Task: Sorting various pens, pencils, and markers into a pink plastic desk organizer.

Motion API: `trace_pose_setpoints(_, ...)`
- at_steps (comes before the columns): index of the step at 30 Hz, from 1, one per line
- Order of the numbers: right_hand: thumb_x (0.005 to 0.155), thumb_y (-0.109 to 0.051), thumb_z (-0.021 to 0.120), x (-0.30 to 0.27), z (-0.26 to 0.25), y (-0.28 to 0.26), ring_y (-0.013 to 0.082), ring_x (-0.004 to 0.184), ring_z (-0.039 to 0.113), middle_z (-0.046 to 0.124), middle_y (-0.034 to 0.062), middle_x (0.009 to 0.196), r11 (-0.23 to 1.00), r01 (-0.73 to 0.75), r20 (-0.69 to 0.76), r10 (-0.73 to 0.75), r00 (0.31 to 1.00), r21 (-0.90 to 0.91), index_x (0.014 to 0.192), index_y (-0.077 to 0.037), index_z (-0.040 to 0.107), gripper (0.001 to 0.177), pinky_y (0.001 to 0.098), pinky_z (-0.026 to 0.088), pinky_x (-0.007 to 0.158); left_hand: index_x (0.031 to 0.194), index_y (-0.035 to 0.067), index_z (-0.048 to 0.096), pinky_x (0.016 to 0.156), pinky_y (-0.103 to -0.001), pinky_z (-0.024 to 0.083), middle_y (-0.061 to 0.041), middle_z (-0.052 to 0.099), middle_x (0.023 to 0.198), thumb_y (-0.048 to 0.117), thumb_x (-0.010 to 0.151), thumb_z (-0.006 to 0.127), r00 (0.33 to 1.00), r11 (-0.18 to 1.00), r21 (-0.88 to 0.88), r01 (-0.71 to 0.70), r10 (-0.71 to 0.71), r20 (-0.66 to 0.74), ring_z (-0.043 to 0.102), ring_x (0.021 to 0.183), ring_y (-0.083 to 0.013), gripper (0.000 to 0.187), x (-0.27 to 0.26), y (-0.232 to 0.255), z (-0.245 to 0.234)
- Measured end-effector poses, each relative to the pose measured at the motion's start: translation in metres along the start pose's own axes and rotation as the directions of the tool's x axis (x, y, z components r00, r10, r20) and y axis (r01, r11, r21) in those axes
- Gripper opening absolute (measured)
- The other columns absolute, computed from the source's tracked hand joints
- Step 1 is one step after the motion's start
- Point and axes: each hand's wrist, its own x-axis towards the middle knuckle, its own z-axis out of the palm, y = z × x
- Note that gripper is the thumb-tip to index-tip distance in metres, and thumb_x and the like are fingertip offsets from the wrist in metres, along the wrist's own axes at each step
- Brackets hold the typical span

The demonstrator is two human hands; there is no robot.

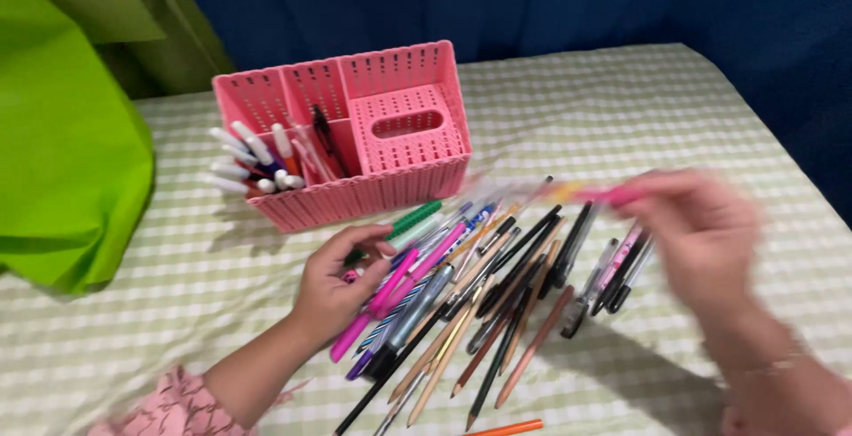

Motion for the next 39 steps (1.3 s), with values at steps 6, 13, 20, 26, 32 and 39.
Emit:
trace_pose_setpoints(6, 0.092, -0.005, 0.073, -0.007, 0.124, 0.0, 0.0129, 0.088, 0.074, 0.08, 0.0102, 0.098, 0.982, -0.18, 0.353, 0.187, 0.917, -0.051, 0.107, 0.0, 0.077, 0.017, 0.0248, 0.059, 0.078, 0.135, 0.002, 0.061, 0.094, -0.028, 0.055, -0.008, 0.071, 0.117, 0.007, 0.091, 0.074, 0.999, 0.98, -0.194, -0.046, 0.048, 0.006, 0.068, 0.106, -0.0134, 0.045, -0.008, -0.007, -0.003)
trace_pose_setpoints(13, 0.088, -0.008, 0.077, -0.02, 0.143, 0.044, 0.0102, 0.075, 0.069, 0.076, 0.0068, 0.091, 0.955, -0.284, 0.382, 0.295, 0.876, -0.087, 0.103, -0.001, 0.078, 0.017, 0.024, 0.055, 0.068, 0.121, -0.002, 0.071, 0.088, -0.027, 0.054, -0.008, 0.069, 0.111, 0.01, 0.099, 0.072, 0.998, 0.976, -0.212, -0.039, 0.03, -0.046, 0.066, 0.1, -0.0135, 0.024, -0.005, -0.024, -0.003)
trace_pose_setpoints(20, 0.08, -0.011, 0.086, -0.021, 0.143, 0.041, 0.0157, 0.074, 0.065, 0.072, 0.0015, 0.079, 0.964, 0.241, 0.492, -0.158, 0.856, -0.11, 0.102, -0.007, 0.075, 0.025, 0.0349, 0.049, 0.085, 0.133, 0.0, 0.064, 0.079, -0.026, 0.049, -0.004, 0.068, 0.105, 0.017, 0.104, 0.064, 0.978, 0.886, -0.416, 0.203, -0.207, 0.036, 0.058, 0.089, -0.0094, 0.033, -0.007, -0.03, 0.002)
trace_pose_setpoints(26, 0.08, -0.011, 0.084, -0.025, 0.14, 0.044, 0.0129, 0.076, 0.069, 0.075, -0.0014, 0.083, 0.954, 0.291, 0.541, -0.21, 0.815, -0.068, 0.105, -0.008, 0.073, 0.027, 0.0416, 0.046, 0.101, 0.13, -0.002, 0.061, 0.102, -0.031, 0.055, -0.011, 0.072, 0.121, 0.016, 0.104, 0.062, 0.987, 0.902, -0.406, 0.144, -0.1, 0.128, 0.068, 0.113, -0.016, 0.032, -0.002, -0.016, 0.002)
trace_pose_setpoints(32, 0.082, -0.009, 0.076, -0.026, 0.133, 0.048, 0.0097, 0.073, 0.07, 0.072, -0.0036, 0.077, 0.974, 0.218, 0.578, -0.143, 0.803, -0.063, 0.115, -0.007, 0.066, 0.035, 0.0465, 0.034, 0.111, 0.131, -0.004, 0.064, 0.101, -0.031, 0.053, -0.009, 0.073, 0.119, 0.016, 0.109, 0.056, 0.989, 0.944, -0.319, 0.08, -0.036, 0.144, 0.067, 0.112, -0.0148, 0.03, -0.006, -0.013, 0.0)
trace_pose_setpoints(39, 0.09, -0.007, 0.071, -0.035, 0.135, 0.057, 0.0118, 0.096, 0.067, 0.07, 0.0054, 0.118, 0.987, 0.158, 0.51, -0.139, 0.849, 0.007, 0.137, -0.006, 0.05, 0.052, 0.0398, 0.042, 0.108, 0.163, 0.004, 0.042, 0.071, -0.035, 0.049, -0.002, 0.073, 0.097, 0.018, 0.108, 0.053, 0.92, 0.879, -0.333, 0.34, -0.238, 0.31, 0.058, 0.074, -0.0141, 0.058, -0.008, 0.003, -0.003)
